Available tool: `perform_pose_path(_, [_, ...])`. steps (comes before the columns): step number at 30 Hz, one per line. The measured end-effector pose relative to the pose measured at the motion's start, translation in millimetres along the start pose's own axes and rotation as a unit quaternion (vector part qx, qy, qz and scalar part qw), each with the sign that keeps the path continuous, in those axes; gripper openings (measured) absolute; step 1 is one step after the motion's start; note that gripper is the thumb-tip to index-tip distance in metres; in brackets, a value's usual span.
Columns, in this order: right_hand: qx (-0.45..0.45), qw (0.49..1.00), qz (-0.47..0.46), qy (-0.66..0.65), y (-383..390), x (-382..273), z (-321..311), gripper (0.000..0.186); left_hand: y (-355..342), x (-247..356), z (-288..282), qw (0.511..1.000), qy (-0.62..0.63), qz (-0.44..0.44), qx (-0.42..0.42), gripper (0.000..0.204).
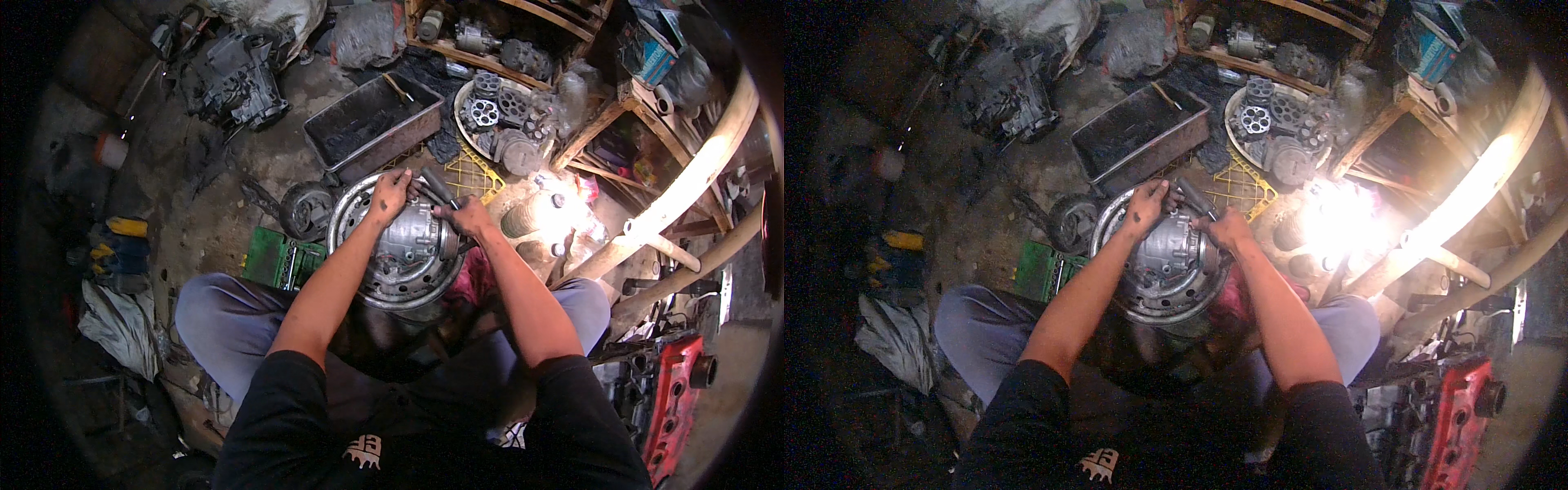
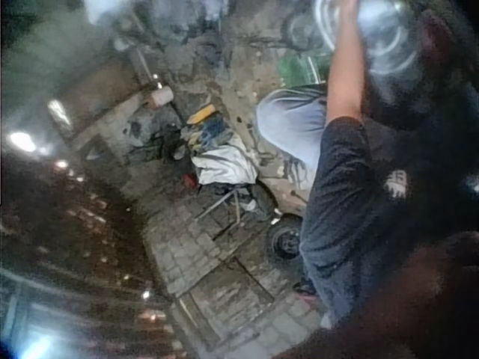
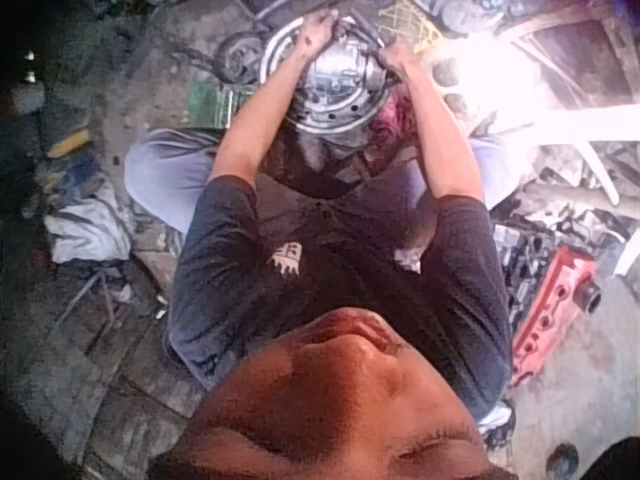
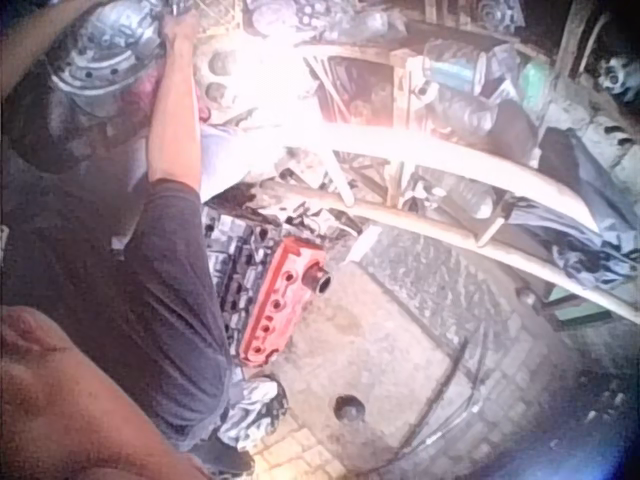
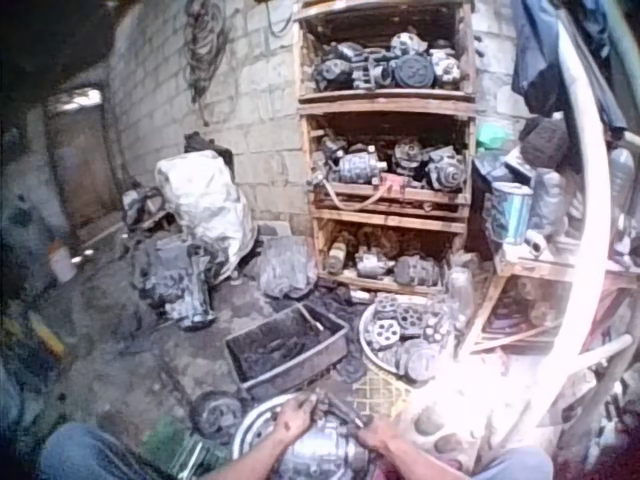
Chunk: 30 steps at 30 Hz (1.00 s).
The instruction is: The person sits on the floor and uses a hammer and punch to work on a mechanical part placed on a metal rim. They repeatedly strike the punch with the hammer to adjust or remove components from the part.
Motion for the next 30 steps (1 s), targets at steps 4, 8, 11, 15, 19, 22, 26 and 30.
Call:
perform_pose_path(4, [-0.019,0.999,-0.037,0.002,-3.1,-2.6,0.4,0.059,0.3,-2.5,1.8,1.000,0.009,-0.016,0.011,0.037])
perform_pose_path(8, [-0.034,0.999,-0.025,0.028,-8.4,-4.4,1.4,0.059,0.7,-0.6,1.9,1.000,-0.025,0.003,0.012,0.042])
perform_pose_path(11, [-0.016,0.997,-0.021,0.068,-10.0,-4.5,1.6,0.059,-0.1,0.2,-0.1,0.998,-0.068,0.005,-0.001,0.044])
perform_pose_path(15, [-0.012,0.999,-0.010,0.048,-8.8,-4.8,3.0,0.057,0.5,-2.8,0.0,0.999,-0.022,-0.009,0.021,0.044])
perform_pose_path(19, [-0.020,0.996,-0.017,0.086,-7.4,-4.9,1.1,0.055,-0.3,0.9,3.5,1.000,-0.003,-0.019,0.021,0.043])
perform_pose_path(22, [-0.026,0.997,-0.032,0.068,-12.3,-0.1,3.2,0.055,-1.5,1.7,5.2,1.000,0.002,-0.010,0.019,0.044])
perform_pose_path(26, [-0.022,0.996,-0.019,0.082,7.5,-15.9,-4.7,0.054,0.7,4.3,2.6,0.999,-0.031,-0.003,0.016,0.046])
perform_pose_path(30, [-0.009,0.997,0.000,0.074,21.8,-25.6,-14.8,0.056,1.2,6.8,4.0,0.999,-0.020,-0.018,0.021,0.047])
Point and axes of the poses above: each hand's wrist, its own y-axis away from the middle knuckle, its own z-axis out of the palm, x = y × z, the point moved 2 cm from there along -y, towards the middle knuckle, and after that the axes turned 13 degrees about z, right-handed, at the moved point
